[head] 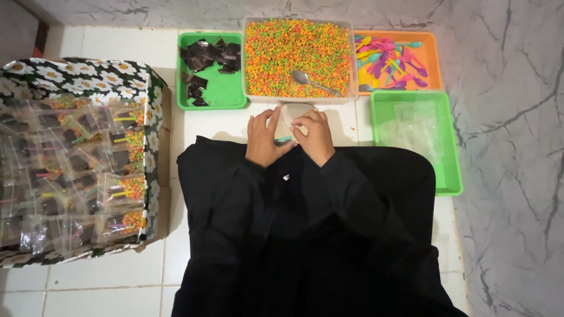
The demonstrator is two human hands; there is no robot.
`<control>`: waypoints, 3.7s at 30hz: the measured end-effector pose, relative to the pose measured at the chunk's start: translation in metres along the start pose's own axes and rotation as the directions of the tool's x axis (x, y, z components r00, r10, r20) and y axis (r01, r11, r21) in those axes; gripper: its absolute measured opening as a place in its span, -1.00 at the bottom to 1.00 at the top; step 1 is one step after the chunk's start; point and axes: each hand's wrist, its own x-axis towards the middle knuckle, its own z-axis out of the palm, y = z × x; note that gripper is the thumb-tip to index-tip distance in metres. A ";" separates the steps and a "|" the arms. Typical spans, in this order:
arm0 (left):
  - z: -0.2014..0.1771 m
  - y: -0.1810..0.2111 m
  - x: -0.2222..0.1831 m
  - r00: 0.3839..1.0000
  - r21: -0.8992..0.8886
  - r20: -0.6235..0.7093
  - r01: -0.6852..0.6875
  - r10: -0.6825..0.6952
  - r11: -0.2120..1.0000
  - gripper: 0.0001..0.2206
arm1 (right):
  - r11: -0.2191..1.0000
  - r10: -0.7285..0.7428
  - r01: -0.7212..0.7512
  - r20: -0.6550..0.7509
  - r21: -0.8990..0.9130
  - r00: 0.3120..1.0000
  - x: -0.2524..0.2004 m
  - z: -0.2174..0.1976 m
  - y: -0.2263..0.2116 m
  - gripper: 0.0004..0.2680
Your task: Packaging small colorful beads into plastic bags and weighing them on a digital scale for consistency.
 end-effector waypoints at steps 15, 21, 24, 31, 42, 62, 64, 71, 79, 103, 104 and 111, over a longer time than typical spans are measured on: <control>0.002 0.003 -0.002 0.998 0.024 -0.024 -0.060 0.060 0.998 0.02 | 0.959 0.224 -0.238 0.102 0.153 0.969 -0.014 0.021 0.011 -0.93; 0.012 -0.008 0.007 0.990 0.058 -0.114 -0.076 0.083 0.995 -0.18 | 0.860 0.321 -0.342 0.118 0.378 0.940 -0.010 0.018 0.007 -0.90; -0.001 -0.007 0.014 0.981 0.042 -0.172 -0.079 0.085 0.996 -0.16 | 0.820 0.351 -0.354 0.092 0.450 0.932 -0.007 0.002 0.007 -0.87; -0.037 -0.048 0.050 0.938 0.011 -0.341 -0.064 0.064 0.998 -0.11 | 0.742 0.519 -0.458 0.014 0.489 0.855 -0.011 -0.024 0.087 -0.92; -0.027 -0.123 0.077 0.898 -0.122 -0.423 0.074 -0.119 0.990 -0.26 | 0.721 0.679 -0.672 0.023 0.167 0.734 0.017 -0.025 0.259 -0.95; -0.011 -0.120 0.108 0.924 -0.378 -0.245 0.187 -0.293 0.907 -0.19 | 0.653 0.730 -0.507 0.289 -0.563 0.619 0.087 0.065 0.342 -0.74; -0.012 -0.119 0.108 0.921 -0.391 -0.252 0.184 -0.297 0.902 -0.23 | 0.637 0.743 -0.523 0.274 -0.566 0.610 0.083 0.071 0.354 -0.74; -0.012 -0.122 0.107 0.912 -0.364 -0.290 0.176 -0.290 0.915 -0.32 | 0.775 0.632 -0.606 0.195 -0.179 0.750 0.078 0.062 0.345 -0.86; -0.008 -0.127 0.105 0.912 -0.364 -0.293 0.173 -0.289 0.915 -0.26 | 0.458 0.837 -0.630 -0.066 0.628 0.543 0.121 0.045 0.282 -0.90; 0.001 -0.116 0.115 0.954 -0.316 -0.207 0.147 -0.219 0.937 -0.14 | 0.003 0.879 -0.603 0.286 0.798 0.382 0.108 0.039 0.281 -0.84; 0.004 -0.116 0.118 0.963 -0.264 -0.194 0.135 -0.189 0.955 -0.15 | 0.011 0.883 -0.591 0.270 0.807 0.384 0.110 0.032 0.280 -0.84; 0.048 -0.124 0.158 0.970 0.069 -0.236 0.068 -0.050 0.995 -0.20 | 0.081 0.889 -0.532 0.180 0.843 0.421 0.130 -0.016 0.256 -0.83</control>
